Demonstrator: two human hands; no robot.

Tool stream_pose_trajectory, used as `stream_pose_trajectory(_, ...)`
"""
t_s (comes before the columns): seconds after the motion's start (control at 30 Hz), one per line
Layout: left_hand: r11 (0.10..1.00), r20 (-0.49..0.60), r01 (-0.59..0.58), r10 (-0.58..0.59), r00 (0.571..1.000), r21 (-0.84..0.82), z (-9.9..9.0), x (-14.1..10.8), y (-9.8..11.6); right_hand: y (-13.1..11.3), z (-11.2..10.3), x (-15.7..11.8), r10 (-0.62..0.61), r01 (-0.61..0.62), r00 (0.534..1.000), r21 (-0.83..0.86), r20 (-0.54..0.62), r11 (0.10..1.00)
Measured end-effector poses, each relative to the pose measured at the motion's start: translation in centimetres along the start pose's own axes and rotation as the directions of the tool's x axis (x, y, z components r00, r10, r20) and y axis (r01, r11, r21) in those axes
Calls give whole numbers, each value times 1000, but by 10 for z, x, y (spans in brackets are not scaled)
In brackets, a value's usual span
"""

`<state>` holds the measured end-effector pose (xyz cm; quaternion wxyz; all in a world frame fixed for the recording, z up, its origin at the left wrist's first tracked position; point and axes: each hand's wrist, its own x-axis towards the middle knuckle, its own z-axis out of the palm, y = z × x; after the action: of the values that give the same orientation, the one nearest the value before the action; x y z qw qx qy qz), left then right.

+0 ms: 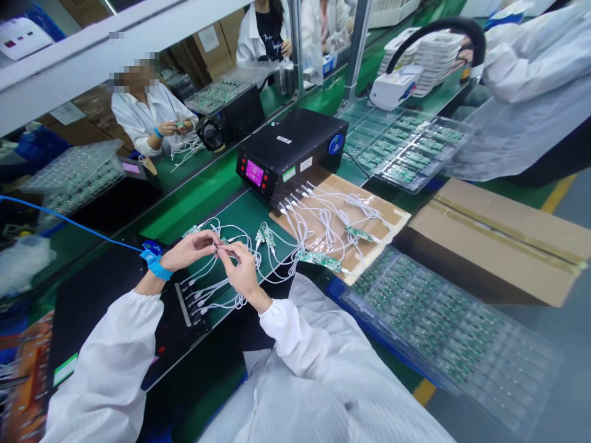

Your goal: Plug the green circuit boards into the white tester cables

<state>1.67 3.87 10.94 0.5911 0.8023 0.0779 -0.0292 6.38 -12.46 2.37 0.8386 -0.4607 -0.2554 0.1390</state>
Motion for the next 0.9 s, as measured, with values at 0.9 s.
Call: stream_pose_trajectory(0.9, 969, -59, 189, -181, 982, 159, -21, -5, -5, 7, -17, 5, -21, 46, 988, -161, 154, 986)
